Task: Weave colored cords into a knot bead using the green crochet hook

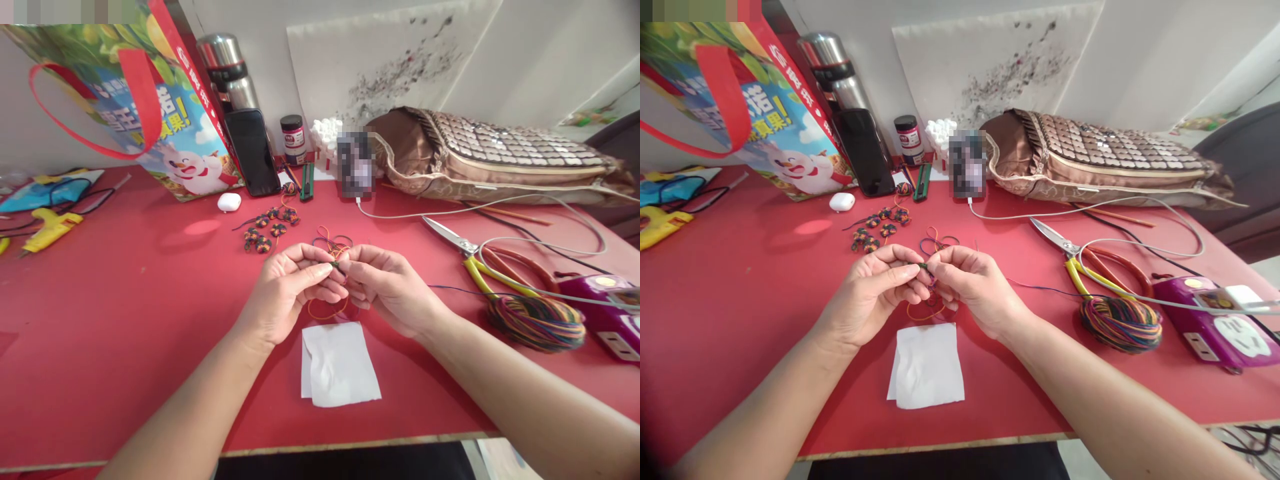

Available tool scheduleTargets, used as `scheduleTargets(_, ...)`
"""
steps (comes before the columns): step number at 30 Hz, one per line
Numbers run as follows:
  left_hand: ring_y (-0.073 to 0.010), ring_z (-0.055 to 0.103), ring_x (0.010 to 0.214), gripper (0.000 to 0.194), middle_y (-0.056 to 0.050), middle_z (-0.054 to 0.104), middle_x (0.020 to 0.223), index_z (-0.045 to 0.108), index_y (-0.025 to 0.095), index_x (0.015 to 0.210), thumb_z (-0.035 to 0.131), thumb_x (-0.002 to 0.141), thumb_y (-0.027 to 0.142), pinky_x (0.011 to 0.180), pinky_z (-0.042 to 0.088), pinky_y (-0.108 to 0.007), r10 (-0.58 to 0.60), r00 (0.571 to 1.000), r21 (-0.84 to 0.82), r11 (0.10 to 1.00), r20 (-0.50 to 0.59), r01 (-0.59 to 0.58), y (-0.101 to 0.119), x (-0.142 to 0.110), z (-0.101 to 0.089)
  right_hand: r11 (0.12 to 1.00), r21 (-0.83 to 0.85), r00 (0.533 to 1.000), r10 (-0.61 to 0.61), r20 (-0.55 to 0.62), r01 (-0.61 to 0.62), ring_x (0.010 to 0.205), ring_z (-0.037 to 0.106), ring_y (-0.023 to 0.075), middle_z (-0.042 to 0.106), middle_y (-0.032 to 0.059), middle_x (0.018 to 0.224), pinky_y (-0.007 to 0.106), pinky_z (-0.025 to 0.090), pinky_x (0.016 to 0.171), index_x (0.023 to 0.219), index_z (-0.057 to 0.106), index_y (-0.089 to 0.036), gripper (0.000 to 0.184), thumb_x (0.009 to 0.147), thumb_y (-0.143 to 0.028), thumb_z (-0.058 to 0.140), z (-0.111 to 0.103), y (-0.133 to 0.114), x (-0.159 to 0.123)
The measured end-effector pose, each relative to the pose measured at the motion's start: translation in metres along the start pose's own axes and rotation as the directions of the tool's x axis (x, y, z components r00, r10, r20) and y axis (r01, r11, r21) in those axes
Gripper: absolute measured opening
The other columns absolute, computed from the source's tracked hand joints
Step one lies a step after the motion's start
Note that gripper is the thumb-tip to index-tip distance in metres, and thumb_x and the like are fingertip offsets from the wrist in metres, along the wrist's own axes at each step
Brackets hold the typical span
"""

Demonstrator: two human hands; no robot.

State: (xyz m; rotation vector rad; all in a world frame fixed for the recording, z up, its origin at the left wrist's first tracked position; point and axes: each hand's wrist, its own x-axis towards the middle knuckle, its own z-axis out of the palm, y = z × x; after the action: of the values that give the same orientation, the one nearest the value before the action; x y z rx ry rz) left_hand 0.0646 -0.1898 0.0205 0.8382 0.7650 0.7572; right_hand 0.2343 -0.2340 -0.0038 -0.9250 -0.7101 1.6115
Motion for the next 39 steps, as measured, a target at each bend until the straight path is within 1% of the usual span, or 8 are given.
scheduleTargets(3, -0.0133, 0.075, 0.056, 0.021, -0.006, 0.080, 0.071, 0.070, 0.012, 0.084, 0.087, 0.073, 0.016, 0.054, 0.061, -0.016, -0.001, 1.000, -0.005, 1.000, -0.028, 0.001, 0.0001, 0.0003, 0.0010, 1.000, -0.006, 1.000, -0.002, -0.015, 0.002, 0.051, 0.047, 0.0073, 0.056, -0.0041, 0.057, 0.021, 0.037, 0.048, 0.080, 0.072, -0.017, 0.029, 0.078, -0.039, 0.091, 0.0010, -0.0013, -0.0002)
scheduleTargets(8, -0.0117, 0.076, 0.058, 0.019, -0.005, 0.080, 0.070, 0.069, 0.012, 0.082, 0.086, 0.073, 0.013, 0.057, 0.062, -0.015, 0.028, 0.995, -0.028, 0.999, -0.101, -0.031, 0.0004, 0.0007, 0.0036, 0.999, -0.009, 0.998, 0.043, -0.047, -0.043, 0.052, 0.050, 0.0087, 0.059, -0.0036, 0.058, 0.020, 0.037, 0.046, 0.082, 0.072, -0.018, 0.038, 0.068, -0.041, 0.098, 0.0030, -0.0043, -0.0012)
scheduleTargets(11, -0.0116, 0.076, 0.059, 0.020, -0.004, 0.080, 0.070, 0.068, 0.012, 0.081, 0.086, 0.072, 0.013, 0.058, 0.062, -0.014, 0.036, 0.992, -0.032, 0.999, -0.121, -0.040, 0.0003, 0.0008, 0.0037, 0.999, -0.009, 0.998, 0.050, -0.047, -0.051, 0.051, 0.050, 0.0082, 0.059, -0.0040, 0.057, 0.021, 0.038, 0.048, 0.081, 0.071, -0.017, 0.038, 0.069, -0.041, 0.097, 0.0023, -0.0032, -0.0011)
scheduleTargets(18, -0.0112, 0.074, 0.056, 0.023, -0.003, 0.077, 0.066, 0.069, 0.013, 0.082, 0.089, 0.071, 0.018, 0.054, 0.060, -0.015, 0.036, 0.993, 0.022, 0.999, -0.111, -0.034, 0.0002, 0.0003, 0.0024, 1.000, -0.003, 0.999, 0.029, -0.030, -0.030, 0.048, 0.048, 0.0076, 0.058, -0.0035, 0.055, 0.022, 0.035, 0.048, 0.077, 0.070, -0.017, 0.029, 0.078, -0.037, 0.090, -0.0005, -0.0003, -0.0009)
scheduleTargets(23, -0.0093, 0.068, 0.050, 0.022, -0.001, 0.074, 0.060, 0.069, 0.013, 0.080, 0.087, 0.071, 0.020, 0.048, 0.054, -0.014, 0.050, 0.995, 0.065, 0.997, -0.091, -0.044, 0.0000, 0.0008, 0.0032, 0.999, -0.004, 0.999, 0.045, -0.031, -0.045, 0.048, 0.047, 0.0075, 0.057, -0.0039, 0.055, 0.022, 0.033, 0.049, 0.076, 0.069, -0.017, 0.030, 0.077, -0.037, 0.091, 0.0009, -0.0015, -0.0008)
scheduleTargets(29, -0.0073, 0.058, 0.042, 0.021, 0.003, 0.067, 0.054, 0.066, 0.015, 0.078, 0.085, 0.073, 0.022, 0.040, 0.047, -0.015, 0.015, 0.998, 0.075, 0.997, -0.059, -0.011, 0.0001, 0.0003, 0.0043, 0.998, 0.027, 0.998, 0.064, -0.023, -0.064, 0.047, 0.045, 0.0064, 0.056, -0.0043, 0.056, 0.022, 0.031, 0.047, 0.073, 0.068, -0.016, 0.035, 0.072, -0.039, 0.094, 0.0016, -0.0029, -0.0003)
scheduleTargets(34, -0.0074, 0.059, 0.044, 0.022, 0.002, 0.069, 0.060, 0.069, 0.014, 0.081, 0.087, 0.072, 0.023, 0.038, 0.044, -0.015, 0.030, 0.999, 0.086, 0.996, -0.039, -0.026, 0.0002, -0.0004, 0.0038, 0.996, 0.031, 0.997, 0.083, -0.010, -0.083, 0.048, 0.044, 0.0060, 0.054, -0.0046, 0.057, 0.023, 0.031, 0.048, 0.072, 0.067, -0.016, 0.037, 0.070, -0.039, 0.096, 0.0010, -0.0034, -0.0002)
scheduleTargets(39, -0.0077, 0.055, 0.041, 0.023, 0.003, 0.065, 0.052, 0.068, 0.015, 0.080, 0.086, 0.073, 0.027, 0.037, 0.042, -0.016, 0.052, 0.997, 0.158, 0.987, -0.056, -0.043, -0.0010, -0.0004, 0.0041, 0.996, 0.036, 0.997, 0.081, -0.013, -0.080, 0.048, 0.043, 0.0064, 0.053, -0.0049, 0.055, 0.023, 0.031, 0.048, 0.073, 0.068, -0.016, 0.037, 0.071, -0.039, 0.096, 0.0016, -0.0030, -0.0007)
